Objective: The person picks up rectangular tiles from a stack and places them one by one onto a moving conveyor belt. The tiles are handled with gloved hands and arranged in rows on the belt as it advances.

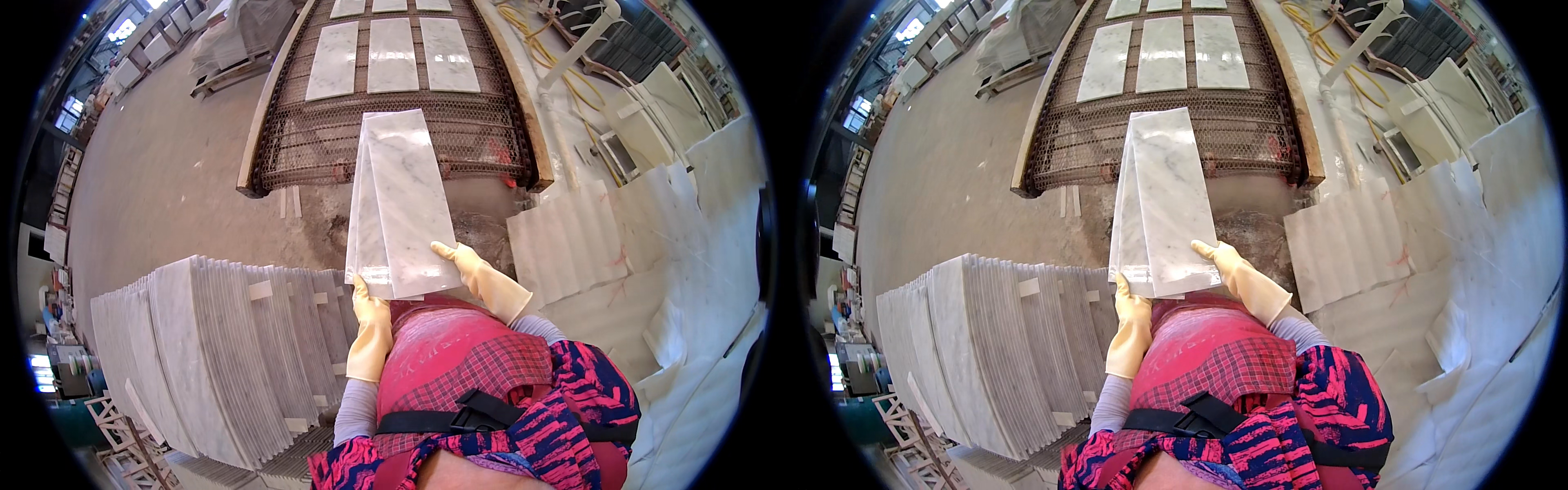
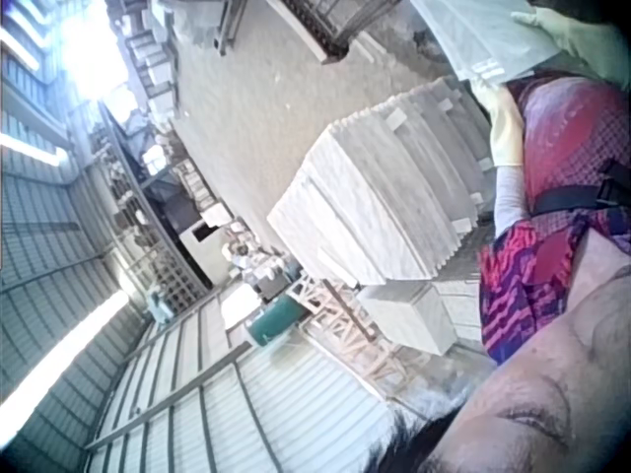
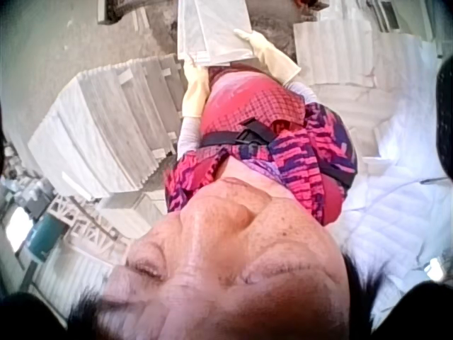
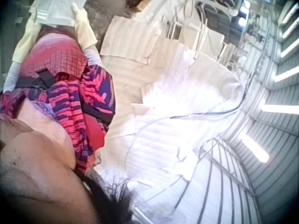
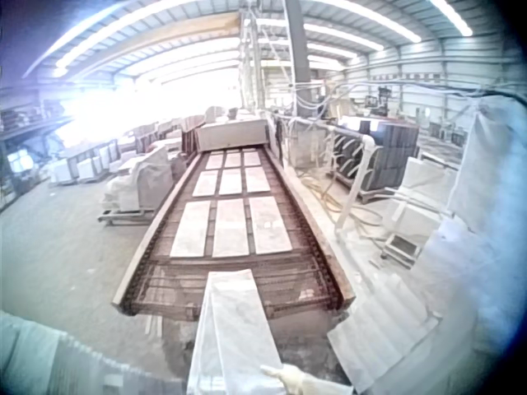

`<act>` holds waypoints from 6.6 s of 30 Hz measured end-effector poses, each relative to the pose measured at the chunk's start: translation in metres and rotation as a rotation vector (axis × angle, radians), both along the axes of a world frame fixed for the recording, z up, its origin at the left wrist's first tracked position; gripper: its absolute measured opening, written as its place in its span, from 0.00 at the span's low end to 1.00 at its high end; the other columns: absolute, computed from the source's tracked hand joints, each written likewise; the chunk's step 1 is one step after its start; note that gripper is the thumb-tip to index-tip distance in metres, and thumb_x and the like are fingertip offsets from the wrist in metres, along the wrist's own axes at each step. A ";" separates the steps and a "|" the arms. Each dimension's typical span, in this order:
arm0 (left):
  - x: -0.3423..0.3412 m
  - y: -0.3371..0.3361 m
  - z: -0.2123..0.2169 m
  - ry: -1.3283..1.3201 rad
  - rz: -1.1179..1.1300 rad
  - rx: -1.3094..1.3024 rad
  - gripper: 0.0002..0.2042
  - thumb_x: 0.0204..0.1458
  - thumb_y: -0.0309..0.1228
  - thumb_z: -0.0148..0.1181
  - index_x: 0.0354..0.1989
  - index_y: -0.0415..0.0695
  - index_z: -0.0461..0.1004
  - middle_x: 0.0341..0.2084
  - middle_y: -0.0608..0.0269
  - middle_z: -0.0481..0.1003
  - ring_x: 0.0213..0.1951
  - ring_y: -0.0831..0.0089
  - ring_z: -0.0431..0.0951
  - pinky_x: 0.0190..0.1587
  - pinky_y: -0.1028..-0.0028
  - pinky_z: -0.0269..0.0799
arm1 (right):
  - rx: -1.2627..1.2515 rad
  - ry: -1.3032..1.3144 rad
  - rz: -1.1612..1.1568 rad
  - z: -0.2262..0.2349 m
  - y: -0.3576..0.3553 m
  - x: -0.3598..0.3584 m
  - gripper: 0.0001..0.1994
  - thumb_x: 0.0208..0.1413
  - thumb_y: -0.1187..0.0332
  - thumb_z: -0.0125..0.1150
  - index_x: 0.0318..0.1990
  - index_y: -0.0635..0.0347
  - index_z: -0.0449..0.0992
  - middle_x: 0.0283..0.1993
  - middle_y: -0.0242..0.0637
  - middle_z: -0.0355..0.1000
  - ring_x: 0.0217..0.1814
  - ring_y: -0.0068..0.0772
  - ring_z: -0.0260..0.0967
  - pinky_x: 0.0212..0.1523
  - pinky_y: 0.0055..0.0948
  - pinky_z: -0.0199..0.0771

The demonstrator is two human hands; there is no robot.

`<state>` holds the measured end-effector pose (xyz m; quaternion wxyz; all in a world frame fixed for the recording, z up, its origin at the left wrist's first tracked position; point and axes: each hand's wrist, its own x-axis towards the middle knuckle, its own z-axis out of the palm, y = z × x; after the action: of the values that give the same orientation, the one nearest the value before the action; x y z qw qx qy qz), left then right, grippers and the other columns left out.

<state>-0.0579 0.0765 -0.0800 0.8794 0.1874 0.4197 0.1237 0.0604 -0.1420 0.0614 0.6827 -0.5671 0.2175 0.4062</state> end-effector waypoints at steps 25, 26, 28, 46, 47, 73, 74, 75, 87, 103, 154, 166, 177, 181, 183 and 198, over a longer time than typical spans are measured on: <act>0.022 0.032 -0.043 0.170 0.132 0.008 0.24 0.60 0.55 0.62 0.51 0.48 0.79 0.39 0.64 0.82 0.34 0.63 0.77 0.37 0.59 0.72 | 0.085 -0.110 0.146 -0.035 -0.089 0.080 0.25 0.60 0.58 0.70 0.60 0.64 0.75 0.54 0.42 0.80 0.51 0.38 0.81 0.54 0.39 0.82; 0.023 0.030 -0.042 0.156 0.141 0.006 0.25 0.60 0.55 0.62 0.53 0.47 0.79 0.43 0.63 0.82 0.38 0.61 0.79 0.42 0.56 0.74 | 0.085 -0.102 0.165 -0.032 -0.091 0.084 0.25 0.61 0.58 0.70 0.60 0.64 0.75 0.54 0.42 0.80 0.51 0.38 0.81 0.54 0.39 0.82; 0.027 0.029 -0.041 0.131 0.143 0.013 0.26 0.61 0.55 0.61 0.56 0.45 0.77 0.50 0.61 0.81 0.48 0.58 0.80 0.53 0.52 0.74 | 0.079 -0.090 0.196 -0.033 -0.096 0.092 0.25 0.62 0.58 0.69 0.60 0.64 0.75 0.54 0.42 0.80 0.51 0.38 0.81 0.55 0.39 0.81; 0.020 -0.003 -0.103 0.130 -0.008 -0.176 0.33 0.55 0.62 0.55 0.55 0.45 0.73 0.49 0.63 0.75 0.52 0.60 0.71 0.56 0.57 0.64 | 0.099 -0.259 0.051 0.028 -0.056 0.040 0.22 0.62 0.62 0.67 0.58 0.69 0.75 0.50 0.42 0.80 0.47 0.32 0.80 0.49 0.32 0.81; 0.023 -0.002 -0.112 0.183 -0.086 -0.110 0.37 0.47 0.69 0.52 0.47 0.45 0.73 0.41 0.65 0.72 0.44 0.62 0.67 0.48 0.58 0.60 | 0.114 -0.269 0.030 0.026 -0.058 0.036 0.22 0.62 0.63 0.67 0.57 0.70 0.75 0.50 0.42 0.80 0.47 0.31 0.79 0.49 0.31 0.81; -0.044 0.036 -0.161 -0.021 -0.531 0.355 0.42 0.49 0.77 0.51 0.56 0.53 0.80 0.47 0.68 0.83 0.51 0.65 0.78 0.51 0.63 0.73 | 0.082 -0.130 -0.324 -0.073 -0.126 0.033 0.22 0.65 0.56 0.64 0.57 0.65 0.77 0.54 0.44 0.79 0.53 0.39 0.79 0.58 0.39 0.78; -0.044 0.039 -0.163 -0.024 -0.547 0.380 0.42 0.49 0.77 0.51 0.56 0.53 0.80 0.47 0.68 0.83 0.51 0.65 0.78 0.51 0.63 0.73 | 0.033 -0.132 -0.342 -0.077 -0.125 0.035 0.23 0.65 0.54 0.64 0.56 0.65 0.77 0.54 0.44 0.79 0.54 0.39 0.78 0.58 0.39 0.77; -0.047 0.042 -0.169 -0.038 -0.562 0.403 0.41 0.49 0.76 0.51 0.56 0.53 0.80 0.47 0.68 0.83 0.51 0.65 0.78 0.51 0.63 0.73 | -0.018 -0.134 -0.356 -0.080 -0.126 0.036 0.24 0.64 0.53 0.65 0.56 0.65 0.77 0.54 0.44 0.79 0.54 0.39 0.77 0.59 0.39 0.75; -0.041 0.045 -0.163 -0.008 -0.519 0.330 0.37 0.53 0.72 0.53 0.57 0.54 0.79 0.49 0.70 0.81 0.50 0.67 0.77 0.54 0.65 0.72 | -0.088 -0.126 -0.358 -0.070 -0.123 0.051 0.22 0.68 0.53 0.59 0.61 0.58 0.77 0.62 0.36 0.75 0.63 0.33 0.71 0.67 0.38 0.67; -0.021 0.028 -0.143 0.032 -0.397 0.133 0.29 0.58 0.63 0.55 0.56 0.53 0.77 0.49 0.70 0.79 0.49 0.65 0.75 0.53 0.61 0.71 | -0.158 -0.142 -0.331 -0.076 -0.124 0.059 0.28 0.64 0.50 0.64 0.61 0.64 0.74 0.60 0.43 0.76 0.61 0.38 0.73 0.63 0.39 0.70; 0.092 -0.008 0.006 0.029 0.023 -0.380 0.26 0.64 0.52 0.55 0.65 0.52 0.70 0.65 0.63 0.72 0.66 0.53 0.69 0.66 0.38 0.63 | -0.002 -0.249 -0.441 -0.130 -0.133 0.079 0.16 0.69 0.65 0.59 0.58 0.65 0.76 0.50 0.38 0.80 0.49 0.31 0.78 0.53 0.33 0.79; 0.100 -0.006 0.001 0.044 0.013 -0.381 0.26 0.63 0.53 0.57 0.66 0.55 0.70 0.66 0.66 0.71 0.67 0.54 0.68 0.66 0.36 0.62 | -0.182 -0.244 -0.390 -0.129 -0.129 0.086 0.14 0.70 0.64 0.57 0.54 0.62 0.78 0.48 0.37 0.80 0.47 0.30 0.78 0.49 0.33 0.79; 0.093 -0.004 0.017 0.075 -0.072 -0.283 0.29 0.64 0.55 0.53 0.71 0.57 0.63 0.69 0.65 0.66 0.69 0.54 0.65 0.67 0.37 0.62 | -0.172 -0.229 -0.430 -0.115 -0.120 0.080 0.19 0.71 0.60 0.54 0.62 0.59 0.73 0.56 0.38 0.78 0.53 0.35 0.78 0.51 0.36 0.79; 0.090 -0.003 0.025 0.077 -0.090 -0.236 0.31 0.62 0.55 0.56 0.70 0.54 0.64 0.68 0.60 0.66 0.68 0.49 0.65 0.67 0.36 0.60 | -0.126 -0.238 -0.430 -0.131 -0.126 0.083 0.20 0.71 0.59 0.54 0.64 0.60 0.71 0.59 0.40 0.76 0.56 0.39 0.77 0.54 0.39 0.78; 0.090 0.000 0.024 0.081 -0.093 -0.261 0.31 0.62 0.55 0.56 0.70 0.53 0.65 0.69 0.59 0.66 0.68 0.49 0.65 0.67 0.35 0.60 | -0.135 -0.223 -0.426 -0.136 -0.128 0.086 0.20 0.71 0.59 0.53 0.64 0.60 0.71 0.60 0.41 0.76 0.57 0.39 0.77 0.55 0.41 0.78; 0.051 0.011 0.033 0.085 -0.073 -0.369 0.28 0.67 0.54 0.50 0.71 0.54 0.65 0.71 0.62 0.64 0.72 0.54 0.60 0.71 0.40 0.55 | -0.194 -0.222 -0.428 -0.120 -0.120 0.090 0.19 0.70 0.60 0.55 0.62 0.61 0.73 0.56 0.35 0.78 0.55 0.29 0.76 0.55 0.32 0.75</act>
<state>-0.0070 0.0872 -0.0473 0.8843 0.0432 0.4649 0.0049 0.1503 -0.2615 -0.0587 0.7151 -0.6123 0.2941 0.1650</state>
